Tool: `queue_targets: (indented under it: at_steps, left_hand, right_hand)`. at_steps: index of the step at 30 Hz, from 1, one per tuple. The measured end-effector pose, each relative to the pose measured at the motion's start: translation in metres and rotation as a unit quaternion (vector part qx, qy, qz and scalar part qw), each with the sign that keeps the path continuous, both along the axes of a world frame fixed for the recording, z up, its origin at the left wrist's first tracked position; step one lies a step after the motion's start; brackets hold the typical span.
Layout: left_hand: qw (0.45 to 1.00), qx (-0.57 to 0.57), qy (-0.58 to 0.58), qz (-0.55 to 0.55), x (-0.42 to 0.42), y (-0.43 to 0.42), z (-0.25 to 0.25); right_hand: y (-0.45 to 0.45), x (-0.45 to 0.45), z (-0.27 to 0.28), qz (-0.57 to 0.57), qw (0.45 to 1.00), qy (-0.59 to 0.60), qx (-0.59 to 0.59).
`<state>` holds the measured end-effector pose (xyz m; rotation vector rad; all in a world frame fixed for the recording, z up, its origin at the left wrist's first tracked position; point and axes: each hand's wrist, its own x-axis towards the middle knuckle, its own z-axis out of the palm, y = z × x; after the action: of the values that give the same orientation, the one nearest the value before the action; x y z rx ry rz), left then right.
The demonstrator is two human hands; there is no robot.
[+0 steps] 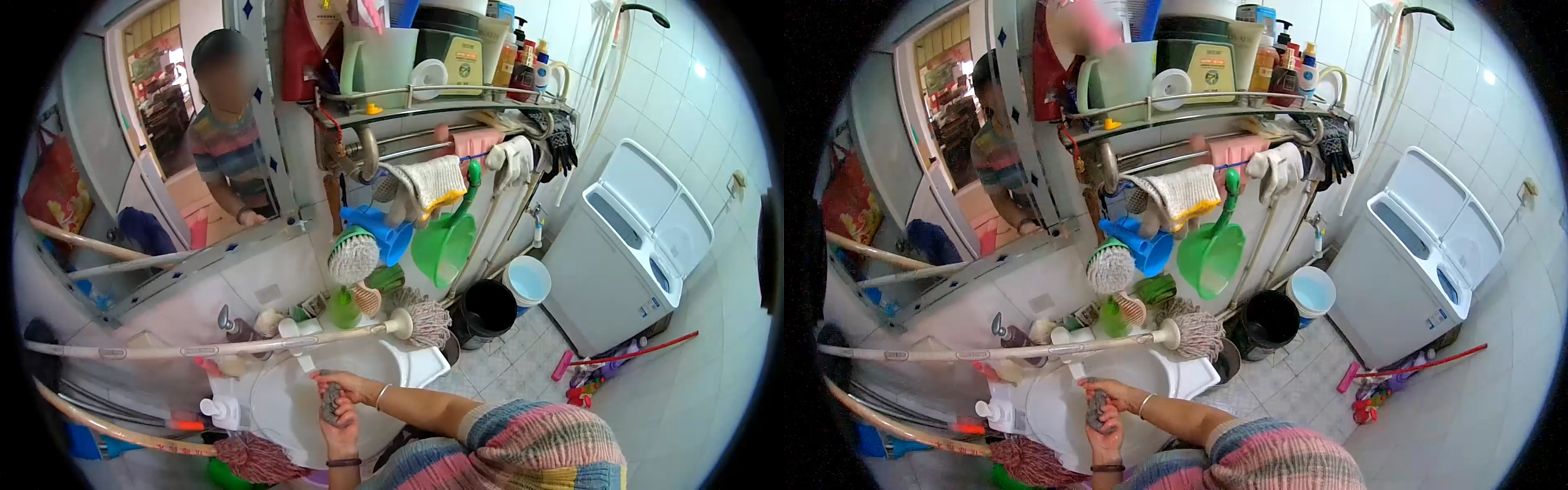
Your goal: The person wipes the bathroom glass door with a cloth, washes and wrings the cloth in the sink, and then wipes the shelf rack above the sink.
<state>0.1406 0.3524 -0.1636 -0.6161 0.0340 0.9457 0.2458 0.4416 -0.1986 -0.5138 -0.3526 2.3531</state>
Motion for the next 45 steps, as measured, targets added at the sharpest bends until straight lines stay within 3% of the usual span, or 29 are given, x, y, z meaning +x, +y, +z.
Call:
queue_targets:
  at_steps: [2, 4, 6, 9, 13, 16, 19, 21, 23, 25, 26, 29, 31, 34, 36, 40, 41, 42, 43, 45]
  left_hand:
    - [0.997, 0.03, 0.054, -0.04, -0.003, 0.005, -0.003]
    - [0.959, 0.08, 0.261, -0.074, -0.002, 0.008, -0.006]
    - [0.878, 0.139, 0.443, -0.114, -0.001, 0.012, -0.007]
    - [0.707, 0.234, 0.646, -0.17, -0.001, 0.011, -0.002]
    - [0.715, 0.164, 0.65, -0.199, -0.003, 0.002, -0.002]
    - [0.901, 0.144, 0.4, -0.086, -0.003, -0.009, 0.001]
    - [0.929, 0.094, 0.358, 0.023, -0.005, 0.003, 0.008]
    - [0.934, 0.041, 0.344, 0.082, -0.004, 0.012, 0.008]
    - [0.92, 0.048, 0.376, 0.098, -0.015, 0.028, -0.04]
    - [0.899, 0.044, 0.427, 0.085, -0.023, 0.03, -0.044]
    - [0.868, 0.019, 0.474, 0.146, -0.02, 0.031, -0.047]
    - [0.757, -0.042, 0.589, 0.28, 0.013, 0.029, 0.021]
    - [0.587, 0.097, 0.751, 0.286, 0.014, 0.025, 0.004]
    - [0.38, 0.231, 0.851, 0.281, 0.019, 0.016, 0.025]
    - [0.221, 0.311, 0.881, 0.278, 0.018, 0.014, 0.042]
    - [0.134, 0.46, 0.82, 0.314, 0.019, 0.011, 0.097]
    - [0.106, 0.501, 0.794, 0.327, 0.015, 0.017, 0.082]
    - [0.072, 0.524, 0.784, 0.323, 0.013, 0.015, 0.09]
    - [0.038, 0.547, 0.773, 0.32, 0.01, 0.012, 0.104]
    - [-0.063, 0.613, 0.722, 0.315, 0.004, 0.016, 0.099]
  right_hand:
    - [0.007, -0.003, 0.011, 0.005, 0.991, -0.132, 0.011]
    - [0.011, -0.005, 0.014, 0.029, 0.962, -0.268, 0.046]
    - [0.015, -0.008, 0.012, 0.033, 0.924, -0.36, 0.126]
    - [0.011, -0.014, 0.011, 0.011, 0.864, -0.441, 0.242]
    - [-0.005, -0.001, 0.055, -0.008, 0.827, -0.465, 0.317]
    - [-0.018, -0.008, 0.074, -0.024, 0.805, -0.458, 0.376]
    - [-0.028, -0.015, 0.077, -0.043, 0.748, -0.488, 0.449]
    - [-0.039, -0.021, 0.081, -0.069, 0.805, -0.448, 0.381]
    - [-0.049, -0.029, 0.069, -0.108, 0.851, -0.403, 0.318]
    - [-0.048, -0.03, 0.071, -0.166, 0.921, -0.311, 0.169]
    - [-0.049, -0.029, 0.071, -0.192, 0.942, -0.262, 0.09]
    - [-0.046, -0.025, 0.054, -0.255, 0.954, -0.149, -0.059]
    - [-0.04, -0.018, 0.042, -0.232, 0.959, -0.079, -0.144]
    - [-0.026, -0.016, 0.012, -0.174, 0.959, -0.007, -0.223]
    - [-0.024, -0.013, 0.011, -0.044, 0.983, -0.024, -0.178]
    - [-0.005, -0.007, 0.032, 0.164, 0.98, -0.006, -0.109]
    - [0.0, -0.008, 0.035, 0.206, 0.972, 0.009, -0.113]
    - [0.005, -0.009, 0.038, 0.248, 0.962, 0.023, -0.116]
    - [0.009, -0.016, 0.052, 0.269, 0.942, 0.028, -0.2]
    - [0.006, -0.018, 0.091, 0.313, 0.938, -0.043, -0.14]
